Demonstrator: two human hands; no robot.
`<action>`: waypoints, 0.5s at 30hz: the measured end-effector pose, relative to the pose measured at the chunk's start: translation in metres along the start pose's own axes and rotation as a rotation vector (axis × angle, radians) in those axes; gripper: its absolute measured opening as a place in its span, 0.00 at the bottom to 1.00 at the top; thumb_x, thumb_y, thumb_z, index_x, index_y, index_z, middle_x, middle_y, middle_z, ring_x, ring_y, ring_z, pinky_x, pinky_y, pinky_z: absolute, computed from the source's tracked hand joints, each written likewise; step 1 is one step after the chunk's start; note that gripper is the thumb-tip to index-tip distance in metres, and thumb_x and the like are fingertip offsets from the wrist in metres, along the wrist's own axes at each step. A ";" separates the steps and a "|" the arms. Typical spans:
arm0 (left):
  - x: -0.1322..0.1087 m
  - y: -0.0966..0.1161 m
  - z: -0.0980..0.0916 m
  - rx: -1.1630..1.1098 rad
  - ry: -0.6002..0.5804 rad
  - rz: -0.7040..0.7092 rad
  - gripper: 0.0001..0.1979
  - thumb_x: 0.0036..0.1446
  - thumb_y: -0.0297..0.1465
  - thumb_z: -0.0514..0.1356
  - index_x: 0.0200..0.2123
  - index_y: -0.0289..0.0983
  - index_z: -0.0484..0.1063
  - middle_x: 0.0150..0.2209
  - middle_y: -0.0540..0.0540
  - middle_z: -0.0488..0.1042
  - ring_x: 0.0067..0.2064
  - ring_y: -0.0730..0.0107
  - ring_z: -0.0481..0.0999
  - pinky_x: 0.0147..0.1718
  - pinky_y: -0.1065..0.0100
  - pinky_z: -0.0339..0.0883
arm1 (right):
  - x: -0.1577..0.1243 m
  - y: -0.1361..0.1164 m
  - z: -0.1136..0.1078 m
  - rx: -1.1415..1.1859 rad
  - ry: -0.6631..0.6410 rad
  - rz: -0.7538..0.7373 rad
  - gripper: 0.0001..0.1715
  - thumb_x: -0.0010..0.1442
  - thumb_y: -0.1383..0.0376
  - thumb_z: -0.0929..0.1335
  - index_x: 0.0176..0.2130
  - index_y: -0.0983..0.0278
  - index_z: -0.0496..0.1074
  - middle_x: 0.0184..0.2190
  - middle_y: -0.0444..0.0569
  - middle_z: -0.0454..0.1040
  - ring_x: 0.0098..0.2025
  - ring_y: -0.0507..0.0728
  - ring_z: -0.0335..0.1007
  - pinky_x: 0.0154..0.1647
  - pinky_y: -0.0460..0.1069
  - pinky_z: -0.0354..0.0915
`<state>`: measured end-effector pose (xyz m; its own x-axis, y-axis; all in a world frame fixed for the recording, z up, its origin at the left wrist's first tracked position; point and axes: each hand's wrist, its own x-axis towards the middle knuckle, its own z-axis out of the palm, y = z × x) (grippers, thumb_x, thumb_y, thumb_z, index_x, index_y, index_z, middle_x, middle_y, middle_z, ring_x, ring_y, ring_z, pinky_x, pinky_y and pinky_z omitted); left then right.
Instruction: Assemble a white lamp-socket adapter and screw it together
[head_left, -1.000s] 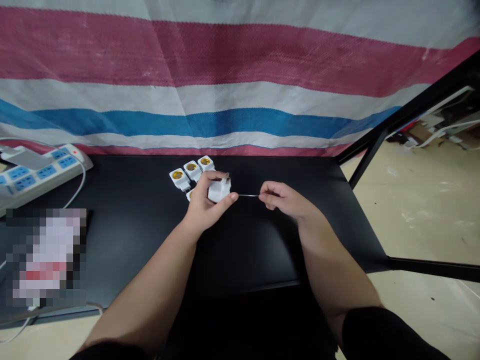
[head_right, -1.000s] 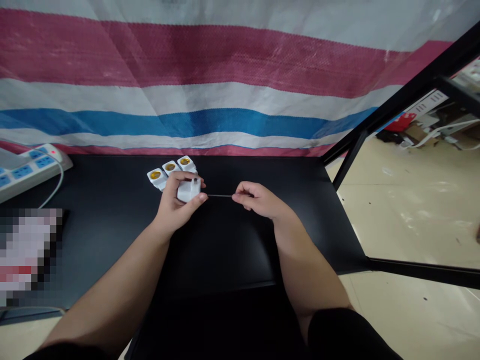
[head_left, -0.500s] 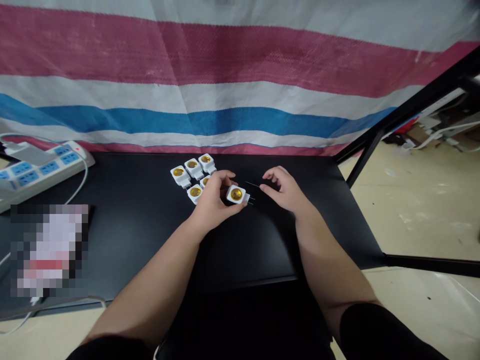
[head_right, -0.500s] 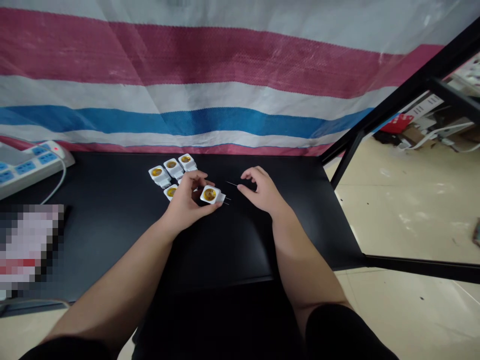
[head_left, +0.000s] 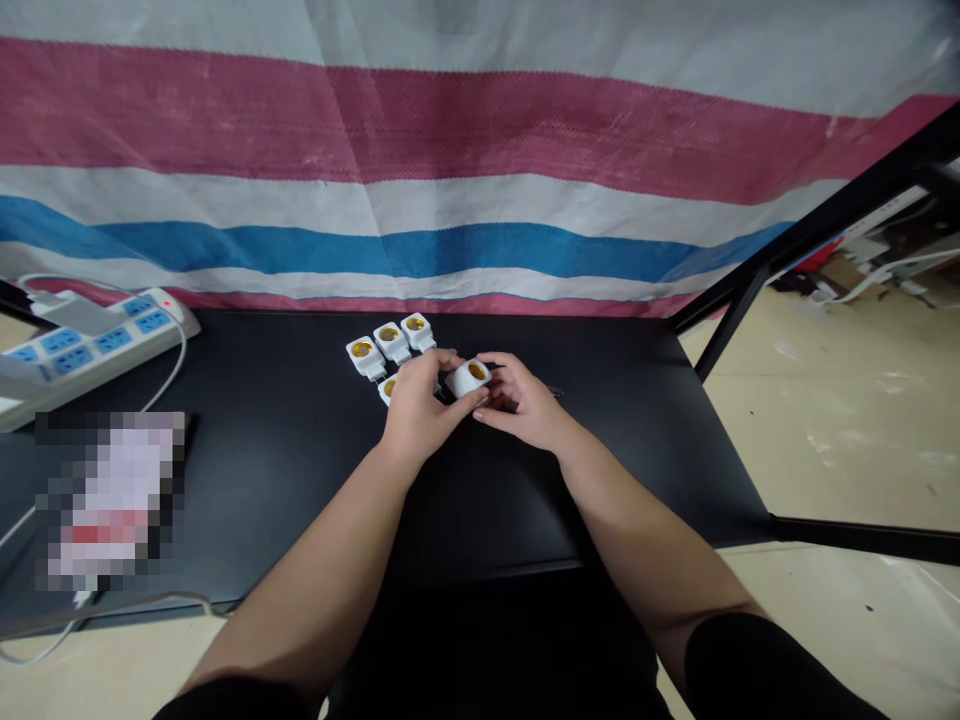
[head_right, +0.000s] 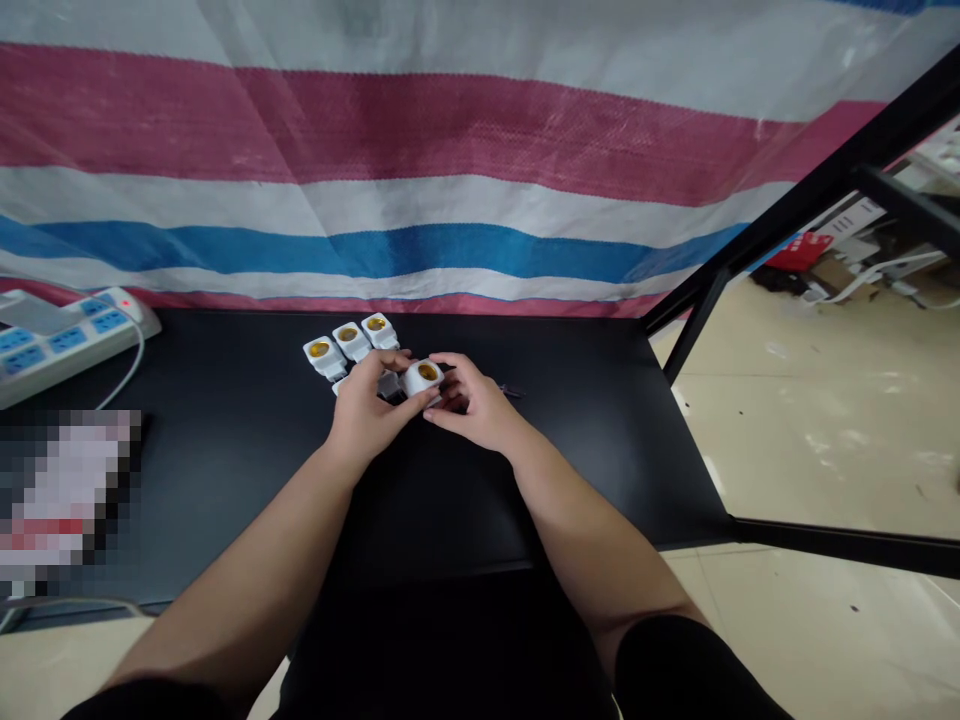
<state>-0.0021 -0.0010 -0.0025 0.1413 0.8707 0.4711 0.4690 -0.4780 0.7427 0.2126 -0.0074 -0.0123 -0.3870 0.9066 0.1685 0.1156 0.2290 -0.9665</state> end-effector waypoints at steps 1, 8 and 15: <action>0.000 0.001 -0.001 0.032 0.019 -0.003 0.19 0.61 0.36 0.76 0.50 0.42 0.74 0.50 0.41 0.84 0.55 0.48 0.85 0.55 0.46 0.75 | 0.001 0.000 0.003 -0.011 0.043 -0.011 0.37 0.64 0.61 0.78 0.66 0.52 0.65 0.50 0.49 0.82 0.43 0.58 0.85 0.44 0.55 0.80; -0.004 0.038 -0.008 0.279 0.123 0.168 0.11 0.66 0.32 0.69 0.50 0.41 0.75 0.50 0.38 0.78 0.55 0.45 0.78 0.59 0.43 0.71 | 0.007 0.002 0.018 -0.345 0.266 -0.097 0.11 0.66 0.64 0.73 0.49 0.57 0.73 0.41 0.49 0.83 0.40 0.59 0.83 0.44 0.55 0.78; -0.053 0.092 -0.088 -0.087 -0.775 0.031 0.23 0.64 0.31 0.72 0.61 0.50 0.77 0.58 0.45 0.81 0.57 0.54 0.82 0.56 0.55 0.79 | 0.016 0.012 0.025 -0.633 0.233 -0.034 0.03 0.68 0.67 0.71 0.43 0.60 0.76 0.41 0.51 0.81 0.38 0.58 0.79 0.48 0.56 0.77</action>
<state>-0.0431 -0.1016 0.0827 0.7370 0.6741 0.0492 0.3894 -0.4830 0.7842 0.1854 0.0013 -0.0265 -0.2006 0.9318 0.3026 0.6483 0.3578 -0.6720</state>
